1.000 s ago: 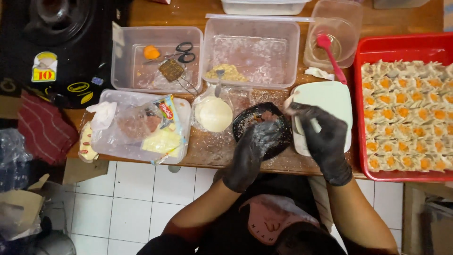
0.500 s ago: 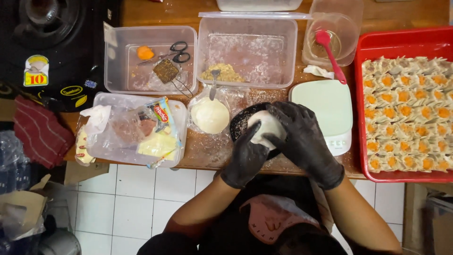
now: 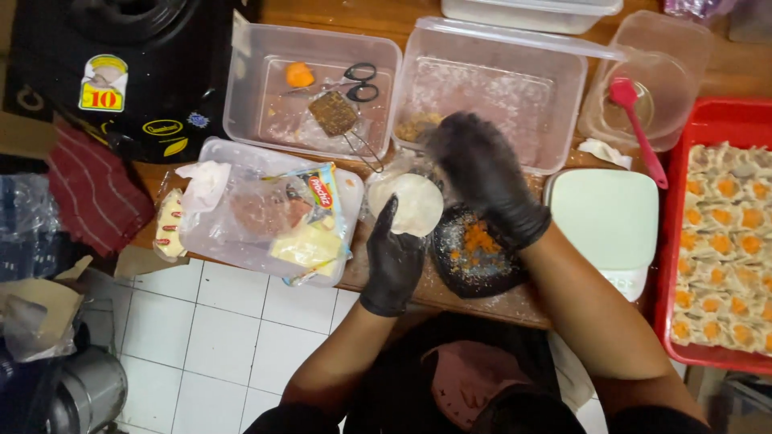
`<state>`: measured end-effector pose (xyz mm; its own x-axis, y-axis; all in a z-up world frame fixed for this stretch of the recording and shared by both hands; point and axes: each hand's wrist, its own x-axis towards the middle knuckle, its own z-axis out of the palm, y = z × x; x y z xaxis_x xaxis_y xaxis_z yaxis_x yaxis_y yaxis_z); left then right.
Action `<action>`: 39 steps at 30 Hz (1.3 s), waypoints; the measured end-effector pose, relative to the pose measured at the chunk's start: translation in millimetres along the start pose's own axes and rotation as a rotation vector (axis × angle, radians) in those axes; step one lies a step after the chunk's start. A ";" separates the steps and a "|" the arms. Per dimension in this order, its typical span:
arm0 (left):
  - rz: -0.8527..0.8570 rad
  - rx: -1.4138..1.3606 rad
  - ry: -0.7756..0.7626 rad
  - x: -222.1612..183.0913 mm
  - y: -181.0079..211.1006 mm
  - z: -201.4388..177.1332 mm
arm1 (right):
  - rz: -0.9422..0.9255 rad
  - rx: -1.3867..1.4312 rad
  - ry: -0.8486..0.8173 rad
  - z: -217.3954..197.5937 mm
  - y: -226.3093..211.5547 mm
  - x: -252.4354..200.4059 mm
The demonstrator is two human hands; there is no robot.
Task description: Filling circular dough wrappers with meat mixture and folding the edges to create dumplings.
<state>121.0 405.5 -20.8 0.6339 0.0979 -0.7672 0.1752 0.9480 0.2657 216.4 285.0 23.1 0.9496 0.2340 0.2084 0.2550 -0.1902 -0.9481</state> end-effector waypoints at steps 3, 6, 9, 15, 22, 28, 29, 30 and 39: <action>0.029 0.000 -0.019 -8.9 7.4 12.9 | 0.476 0.880 0.290 -12.1 11.1 13.3; 0.010 0.025 -0.017 -19.4 12.7 34.7 | 0.002 -0.344 0.271 -40.8 44.8 13.1; -0.007 0.017 -0.058 -1.7 3.6 23.9 | 0.185 -0.074 0.218 -34.7 48.0 15.7; 0.021 -0.027 -0.058 34.4 -12.8 -11.2 | 0.117 -0.537 0.196 -36.1 39.6 16.6; 0.162 0.049 -0.094 43.5 -11.9 -21.3 | 0.252 -0.467 0.293 -34.7 51.5 19.6; 0.070 -0.112 -0.151 40.8 -11.4 -12.1 | 0.233 -0.360 0.303 -10.5 45.2 27.0; 0.051 -0.127 -0.160 33.8 -8.3 -3.2 | 0.233 -0.360 0.306 -7.5 44.6 27.3; 0.051 -0.128 -0.160 32.6 -7.7 -2.1 | 0.232 -0.361 0.305 -4.7 42.7 26.9; 0.085 -0.083 -0.152 35.8 -7.7 -6.0 | 0.212 -0.321 0.220 2.5 47.7 27.6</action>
<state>137.8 403.5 -53.7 0.7515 0.1376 -0.6452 0.0572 0.9608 0.2714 254.3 284.8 -17.0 0.9944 -0.0440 0.0965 0.0610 -0.5071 -0.8597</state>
